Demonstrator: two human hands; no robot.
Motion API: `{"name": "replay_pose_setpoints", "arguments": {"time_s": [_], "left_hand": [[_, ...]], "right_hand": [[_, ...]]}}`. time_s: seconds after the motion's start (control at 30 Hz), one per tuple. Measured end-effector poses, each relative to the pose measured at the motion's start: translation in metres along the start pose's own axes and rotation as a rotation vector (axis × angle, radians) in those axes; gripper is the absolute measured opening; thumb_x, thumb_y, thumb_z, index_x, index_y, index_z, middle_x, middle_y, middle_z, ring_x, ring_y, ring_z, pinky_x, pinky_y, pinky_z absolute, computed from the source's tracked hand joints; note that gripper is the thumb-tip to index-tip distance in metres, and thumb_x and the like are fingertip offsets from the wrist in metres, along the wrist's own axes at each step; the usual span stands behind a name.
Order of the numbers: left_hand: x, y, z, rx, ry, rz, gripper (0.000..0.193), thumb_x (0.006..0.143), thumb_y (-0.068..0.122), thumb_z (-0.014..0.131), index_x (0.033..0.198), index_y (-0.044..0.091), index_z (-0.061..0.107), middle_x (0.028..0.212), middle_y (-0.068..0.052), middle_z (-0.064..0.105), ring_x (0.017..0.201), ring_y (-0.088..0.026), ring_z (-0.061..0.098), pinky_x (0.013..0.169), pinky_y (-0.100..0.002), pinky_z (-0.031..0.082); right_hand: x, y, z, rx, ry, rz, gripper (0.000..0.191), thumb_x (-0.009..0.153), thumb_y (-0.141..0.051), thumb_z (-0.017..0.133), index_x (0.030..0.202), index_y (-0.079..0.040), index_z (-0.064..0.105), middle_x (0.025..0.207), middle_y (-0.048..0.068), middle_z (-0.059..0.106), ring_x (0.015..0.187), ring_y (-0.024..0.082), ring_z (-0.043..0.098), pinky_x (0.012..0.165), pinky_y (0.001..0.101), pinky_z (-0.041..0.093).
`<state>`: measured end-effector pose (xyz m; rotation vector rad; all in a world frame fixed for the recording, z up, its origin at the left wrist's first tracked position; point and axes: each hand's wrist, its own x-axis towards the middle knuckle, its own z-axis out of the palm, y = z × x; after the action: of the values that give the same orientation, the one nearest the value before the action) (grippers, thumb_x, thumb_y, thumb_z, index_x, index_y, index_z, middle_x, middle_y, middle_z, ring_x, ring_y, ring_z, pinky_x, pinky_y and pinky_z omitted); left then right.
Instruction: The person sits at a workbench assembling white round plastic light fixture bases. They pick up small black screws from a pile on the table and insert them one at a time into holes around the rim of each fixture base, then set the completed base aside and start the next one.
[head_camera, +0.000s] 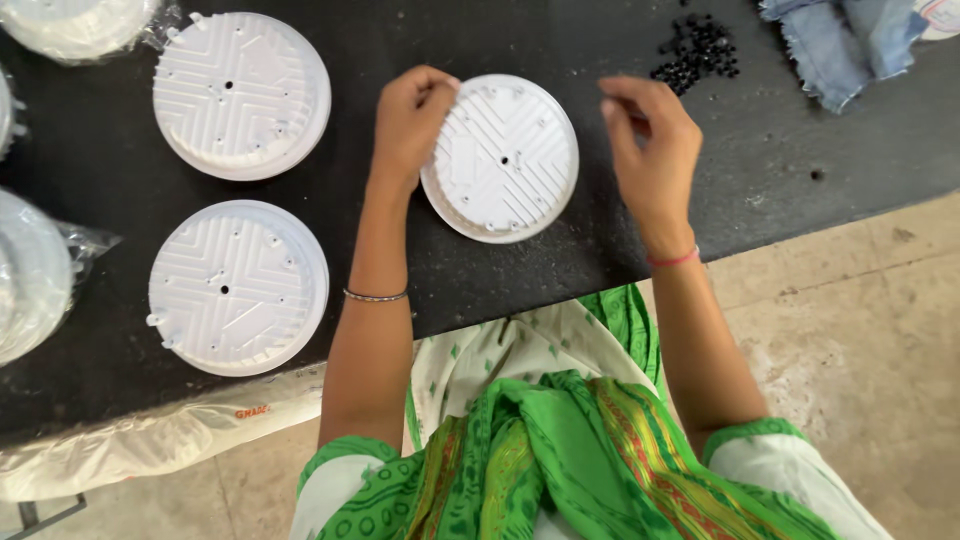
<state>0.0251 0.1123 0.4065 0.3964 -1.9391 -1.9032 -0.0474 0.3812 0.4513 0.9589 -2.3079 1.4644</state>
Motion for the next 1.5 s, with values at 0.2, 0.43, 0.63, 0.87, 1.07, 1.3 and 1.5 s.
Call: {"name": "replay_pose_setpoints", "arguments": {"time_s": [0.2,0.43,0.63,0.87,1.07,1.3,1.5], "left_hand": [[-0.002,0.014,-0.006,0.177,0.103,-0.023,0.027,0.099,0.026,0.069,0.087,0.002,0.076,0.065,0.004,0.063,0.06,-0.003,0.052,0.055,-0.024,0.041],[-0.018,0.04,0.001,0.486,0.104,0.037,0.033,0.1,0.031,0.066,0.083,0.004,0.072,0.057,-0.001,0.06,0.051,-0.008,0.051,0.051,-0.031,0.037],[-0.018,0.022,0.001,0.519,0.103,0.116,0.032,0.099,0.033,0.065,0.085,0.006,0.074,0.06,-0.007,0.066,0.052,-0.017,0.059,0.051,-0.036,0.04],[-0.02,0.002,-0.018,0.529,0.17,0.278,0.033,0.097,0.035,0.066,0.081,0.006,0.07,0.067,-0.013,0.067,0.062,-0.034,0.067,0.054,-0.043,0.048],[-0.022,0.008,-0.029,0.538,0.18,0.213,0.035,0.096,0.035,0.064,0.074,0.008,0.067,0.057,-0.007,0.066,0.053,-0.028,0.067,0.052,-0.042,0.048],[-0.016,0.014,-0.038,0.545,0.174,0.198,0.035,0.097,0.035,0.064,0.074,0.009,0.067,0.054,-0.006,0.065,0.047,-0.024,0.065,0.048,-0.04,0.047],[-0.013,0.012,-0.042,0.553,0.167,0.218,0.036,0.097,0.033,0.064,0.071,0.009,0.067,0.053,-0.003,0.064,0.044,-0.02,0.064,0.047,-0.037,0.048]], "right_hand": [[-0.023,0.033,-0.051,-0.32,0.075,0.083,0.016,0.102,0.001,0.072,0.118,-0.002,0.076,0.108,0.013,0.071,0.089,0.021,0.07,0.081,0.0309,0.056],[-0.033,0.039,-0.057,-0.434,0.067,0.059,0.012,0.097,-0.008,0.083,0.108,-0.005,0.08,0.1,0.011,0.071,0.085,0.024,0.067,0.076,0.0353,0.053],[-0.036,0.048,-0.057,-0.476,0.018,0.068,0.009,0.093,-0.006,0.08,0.102,-0.006,0.079,0.098,0.01,0.069,0.087,0.025,0.067,0.078,0.0368,0.053],[-0.041,0.023,-0.035,-0.209,0.011,0.125,0.005,0.099,0.003,0.075,0.103,0.003,0.075,0.099,0.011,0.074,0.083,0.015,0.07,0.077,0.0284,0.057],[-0.045,-0.041,0.007,0.379,-0.122,0.4,0.007,0.105,0.003,0.07,0.112,0.006,0.071,0.1,0.009,0.075,0.086,0.011,0.071,0.082,0.0244,0.062],[-0.036,-0.077,0.044,0.463,-0.238,0.37,0.012,0.102,0.005,0.069,0.114,0.007,0.069,0.104,0.008,0.074,0.091,0.01,0.07,0.086,0.0228,0.059],[-0.032,-0.085,0.054,0.21,-0.252,0.249,0.012,0.102,0.004,0.073,0.114,0.005,0.071,0.102,0.007,0.073,0.089,0.008,0.067,0.082,0.0218,0.055]]}}
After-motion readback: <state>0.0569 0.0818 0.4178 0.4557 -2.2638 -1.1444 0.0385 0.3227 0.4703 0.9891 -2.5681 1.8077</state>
